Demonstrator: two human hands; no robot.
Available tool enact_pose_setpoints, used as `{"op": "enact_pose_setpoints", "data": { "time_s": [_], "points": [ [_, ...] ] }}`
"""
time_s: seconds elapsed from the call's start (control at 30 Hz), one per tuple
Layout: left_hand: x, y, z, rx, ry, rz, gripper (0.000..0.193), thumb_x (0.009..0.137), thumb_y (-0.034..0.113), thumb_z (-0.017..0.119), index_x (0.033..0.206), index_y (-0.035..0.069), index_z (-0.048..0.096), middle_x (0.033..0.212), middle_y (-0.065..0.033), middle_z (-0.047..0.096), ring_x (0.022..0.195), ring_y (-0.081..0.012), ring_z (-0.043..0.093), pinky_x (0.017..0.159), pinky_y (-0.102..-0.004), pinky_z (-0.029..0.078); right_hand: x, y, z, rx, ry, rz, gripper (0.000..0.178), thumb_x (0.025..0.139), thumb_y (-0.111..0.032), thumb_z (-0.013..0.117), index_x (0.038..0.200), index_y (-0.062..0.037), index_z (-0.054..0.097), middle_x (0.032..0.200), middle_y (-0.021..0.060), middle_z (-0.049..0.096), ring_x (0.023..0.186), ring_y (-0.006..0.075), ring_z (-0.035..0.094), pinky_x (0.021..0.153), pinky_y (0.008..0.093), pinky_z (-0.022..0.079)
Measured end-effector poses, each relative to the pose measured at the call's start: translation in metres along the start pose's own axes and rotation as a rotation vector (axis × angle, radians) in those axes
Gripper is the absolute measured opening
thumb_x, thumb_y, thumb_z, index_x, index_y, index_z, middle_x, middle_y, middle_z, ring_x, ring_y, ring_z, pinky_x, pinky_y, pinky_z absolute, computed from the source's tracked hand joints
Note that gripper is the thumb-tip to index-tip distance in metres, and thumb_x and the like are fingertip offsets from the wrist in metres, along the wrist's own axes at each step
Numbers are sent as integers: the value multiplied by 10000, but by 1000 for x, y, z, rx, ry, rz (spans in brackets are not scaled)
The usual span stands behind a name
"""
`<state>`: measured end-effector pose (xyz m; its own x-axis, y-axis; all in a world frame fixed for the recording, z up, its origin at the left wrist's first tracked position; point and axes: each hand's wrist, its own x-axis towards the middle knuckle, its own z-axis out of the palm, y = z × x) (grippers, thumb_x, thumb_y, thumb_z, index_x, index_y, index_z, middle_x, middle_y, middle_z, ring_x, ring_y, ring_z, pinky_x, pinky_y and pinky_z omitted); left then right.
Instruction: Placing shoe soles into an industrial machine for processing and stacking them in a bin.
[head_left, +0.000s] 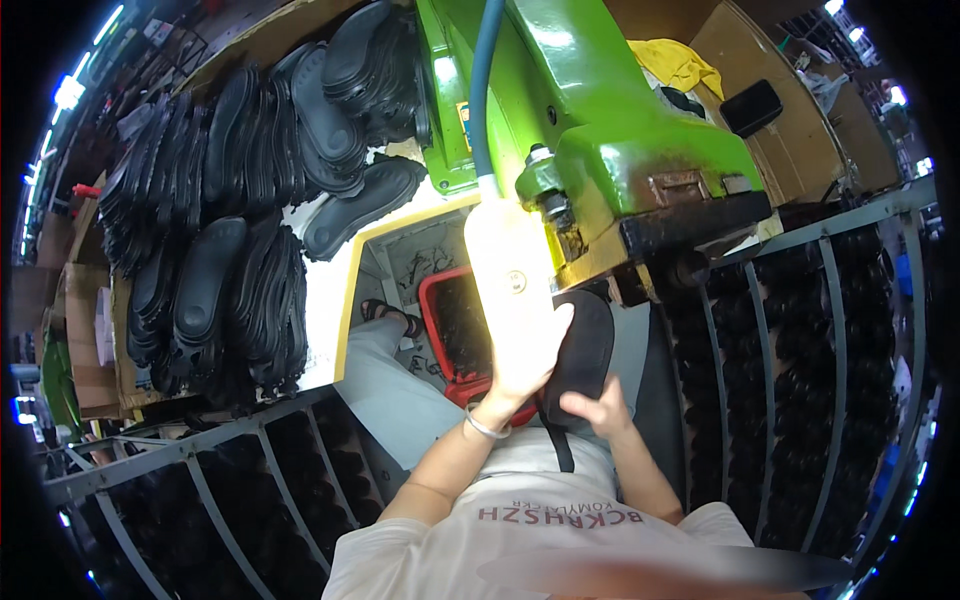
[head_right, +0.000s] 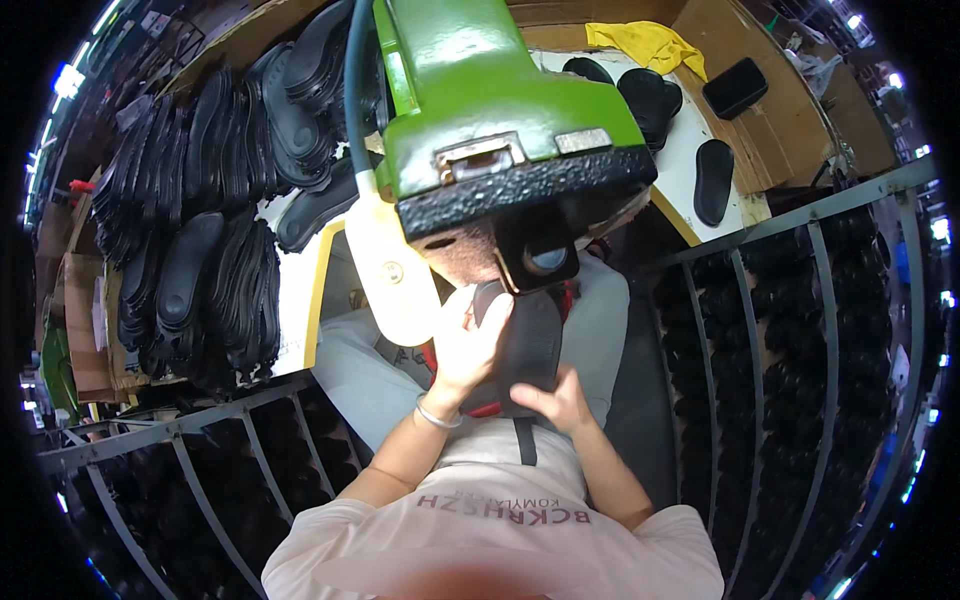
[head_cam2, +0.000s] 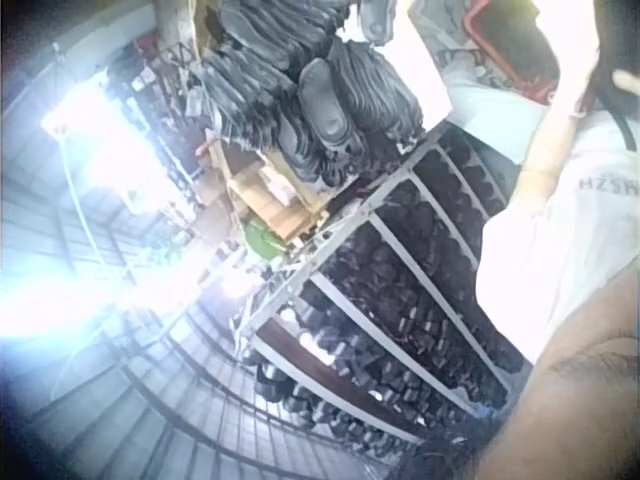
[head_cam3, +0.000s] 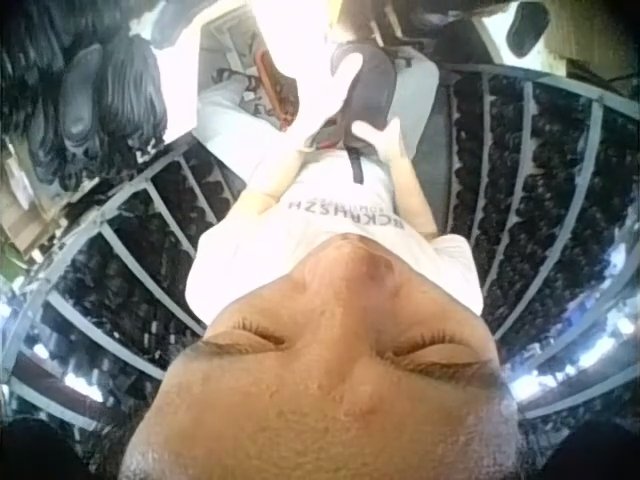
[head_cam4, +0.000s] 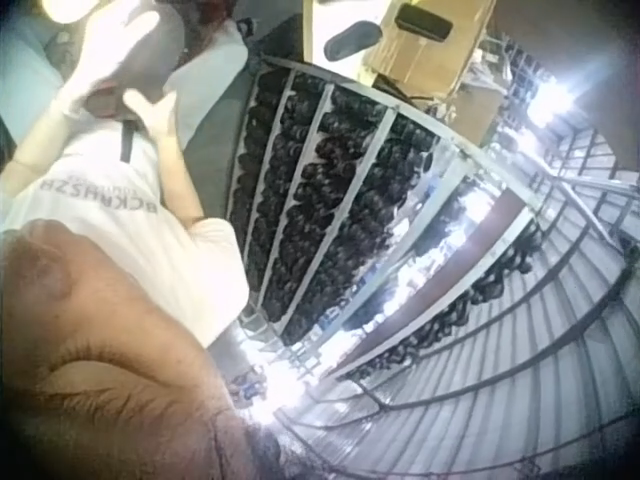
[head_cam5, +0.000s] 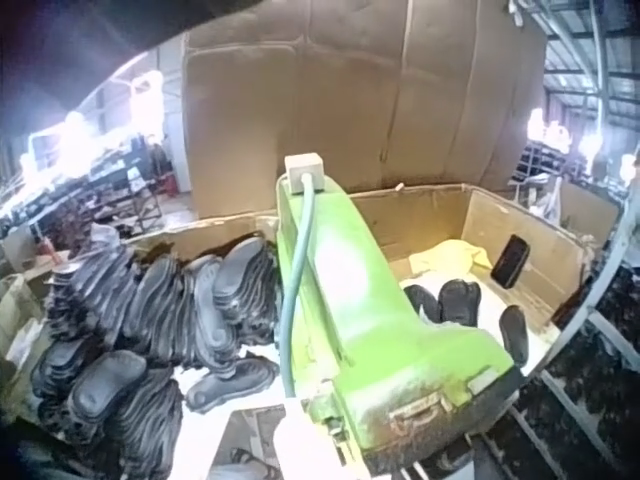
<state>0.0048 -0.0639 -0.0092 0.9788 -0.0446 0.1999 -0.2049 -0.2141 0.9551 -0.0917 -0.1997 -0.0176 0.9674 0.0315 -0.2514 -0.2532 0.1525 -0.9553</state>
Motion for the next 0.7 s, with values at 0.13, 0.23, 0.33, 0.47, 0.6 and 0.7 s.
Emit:
{"op": "enact_pose_setpoints", "data": {
  "time_s": [0.13, 0.23, 0.33, 0.47, 0.6, 0.7],
  "points": [
    [0, 13, -16, -56, 63, 11, 145, 796, 28, 682, 904, -13, 594, 776, -38, 626, 691, -92, 568, 632, -232, 463, -20, 4, -34, 192, 166, -20, 383, 724, -82, 689, 1056, 29, 534, 1012, 99, 605, 949, 140, 561, 850, 272, 437],
    [4, 18, -30, 66, 65, 174, 233, 758, 6, 702, 961, -20, 592, 836, -53, 613, 745, -120, 567, 681, -260, 464, 9, -35, -50, 148, 264, -199, 293, 736, -107, 655, 966, 12, 519, 907, 59, 578, 820, 108, 537, 753, 231, 424],
    [3, 22, -40, -9, -5, 144, 266, 739, -9, 708, 980, -17, 597, 912, -65, 609, 839, -144, 571, 756, -278, 463, 42, -65, -56, 111, 299, -281, 265, 728, -117, 640, 941, -13, 520, 840, 34, 546, 759, 83, 506, 691, 210, 402],
    [-5, 17, -62, -209, -38, -33, 308, 722, -27, 712, 1011, -14, 606, 971, -72, 599, 910, -162, 561, 835, -283, 447, 72, -85, -53, 79, 125, -250, 246, 739, -117, 651, 923, -16, 521, 784, 14, 552, 673, 53, 506, 599, 184, 406],
    [-11, 16, -85, -226, 101, -87, 249, 733, 6, 707, 951, -42, 597, 893, -79, 604, 822, -160, 576, 773, -270, 458, 87, -85, -24, 127, 13, -317, 355, 724, -34, 698, 1023, 3, 510, 876, 56, 604, 786, 92, 574, 712, 226, 458],
    [-25, -6, -99, -506, 118, -240, 257, 719, -15, 722, 927, -12, 571, 848, -35, 564, 799, -125, 541, 750, -254, 441, 91, -103, 1, -85, -75, -427, 572, 711, 29, 699, 1222, 39, 442, 1029, 98, 618, 911, 164, 614, 824, 270, 483]
  ]
}}
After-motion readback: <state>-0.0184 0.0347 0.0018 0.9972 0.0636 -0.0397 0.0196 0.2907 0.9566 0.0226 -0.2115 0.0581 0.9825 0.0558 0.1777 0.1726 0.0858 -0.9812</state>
